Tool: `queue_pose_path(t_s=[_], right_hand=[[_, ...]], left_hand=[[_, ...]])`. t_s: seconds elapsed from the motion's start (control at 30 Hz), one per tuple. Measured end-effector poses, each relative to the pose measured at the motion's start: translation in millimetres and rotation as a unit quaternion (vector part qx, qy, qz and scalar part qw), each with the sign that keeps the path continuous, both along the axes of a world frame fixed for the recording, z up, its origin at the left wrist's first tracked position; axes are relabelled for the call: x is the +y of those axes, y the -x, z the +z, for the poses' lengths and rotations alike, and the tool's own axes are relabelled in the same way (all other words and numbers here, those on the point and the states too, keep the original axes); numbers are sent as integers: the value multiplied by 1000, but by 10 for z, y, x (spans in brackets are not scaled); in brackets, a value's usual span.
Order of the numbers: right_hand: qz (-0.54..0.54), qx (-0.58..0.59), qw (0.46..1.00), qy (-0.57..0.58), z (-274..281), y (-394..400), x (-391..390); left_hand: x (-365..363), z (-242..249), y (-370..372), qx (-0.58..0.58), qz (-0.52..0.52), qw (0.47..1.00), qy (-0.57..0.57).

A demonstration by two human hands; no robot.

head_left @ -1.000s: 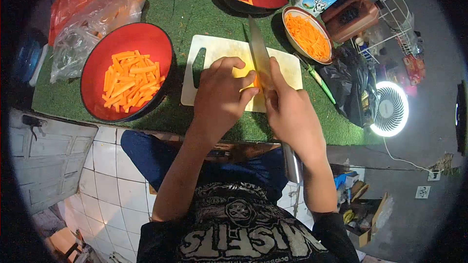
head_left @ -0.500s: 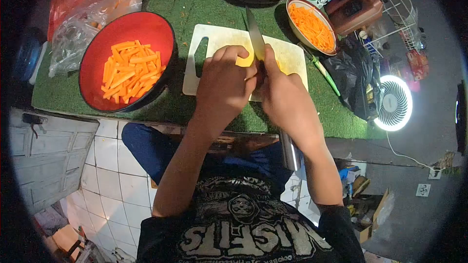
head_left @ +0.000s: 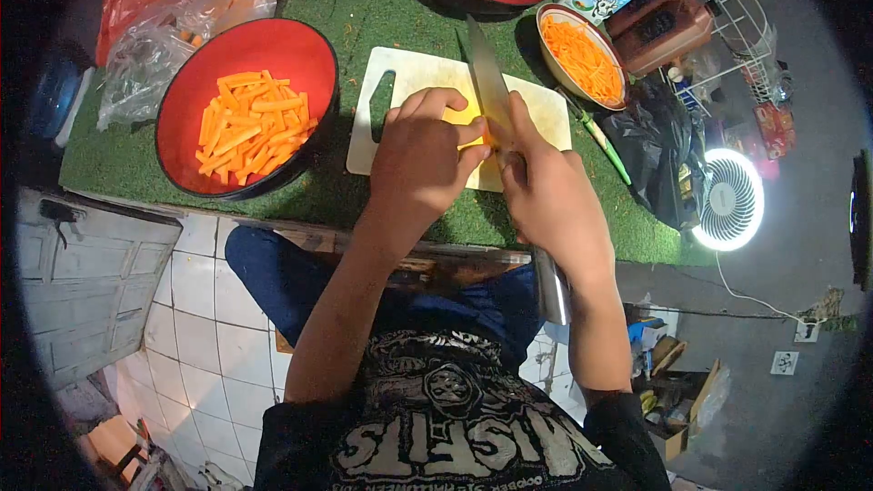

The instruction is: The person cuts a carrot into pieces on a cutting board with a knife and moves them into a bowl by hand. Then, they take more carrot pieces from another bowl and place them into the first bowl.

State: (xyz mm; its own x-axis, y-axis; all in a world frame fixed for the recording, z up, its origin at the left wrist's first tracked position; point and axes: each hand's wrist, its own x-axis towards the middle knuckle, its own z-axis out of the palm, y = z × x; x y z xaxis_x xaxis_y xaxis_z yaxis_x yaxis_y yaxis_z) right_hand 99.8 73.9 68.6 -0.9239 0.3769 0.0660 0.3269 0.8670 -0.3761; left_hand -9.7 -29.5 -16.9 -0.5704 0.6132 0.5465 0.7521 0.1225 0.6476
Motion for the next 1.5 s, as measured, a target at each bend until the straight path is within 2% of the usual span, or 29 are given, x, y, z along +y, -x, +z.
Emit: queue_pose_path(t_s=[0.2, 0.3, 0.5, 0.6, 0.8, 1.0, 1.13, 1.2, 1.3, 1.4, 1.5], right_hand=[[11, -7, 1000, -4, -42, -6, 15], [-25, -2, 999, -27, -91, -4, -34], [-43, -85, 995, -29, 4, 130, -141], [43, -17, 995, -89, -136, 201, -1], [19, -53, 997, -43, -45, -146, -94], [-32, -28, 998, 50, 85, -315, 54], [-46, 45, 992, 106, 205, -367, 256], [-81, 43, 982, 163, 299, -406, 306], [-109, 43, 967, 228, 333, -494, 372], [-114, 31, 961, 248, 295, -571, 434], [-114, 42, 959, 256, 278, -625, 474]], left_hand=[[19, -36, 2, 23, 8, 1000, -15], [6, 4, -13, 19, 14, 1000, -20], [8, -4, 35, 3, -6, 1000, 16], [6, 17, 42, 17, -2, 999, 43], [26, -10, 12, 30, 12, 999, 13], [41, 51, -18, -17, 21, 998, 51], [54, 143, 34, 30, -17, 995, 90], [85, 193, 78, 75, -28, 992, 101], [189, 197, 366, 198, -160, 963, 89], [304, 420, 507, 174, -221, 929, 239], [297, 535, 535, 145, -277, 925, 216]])
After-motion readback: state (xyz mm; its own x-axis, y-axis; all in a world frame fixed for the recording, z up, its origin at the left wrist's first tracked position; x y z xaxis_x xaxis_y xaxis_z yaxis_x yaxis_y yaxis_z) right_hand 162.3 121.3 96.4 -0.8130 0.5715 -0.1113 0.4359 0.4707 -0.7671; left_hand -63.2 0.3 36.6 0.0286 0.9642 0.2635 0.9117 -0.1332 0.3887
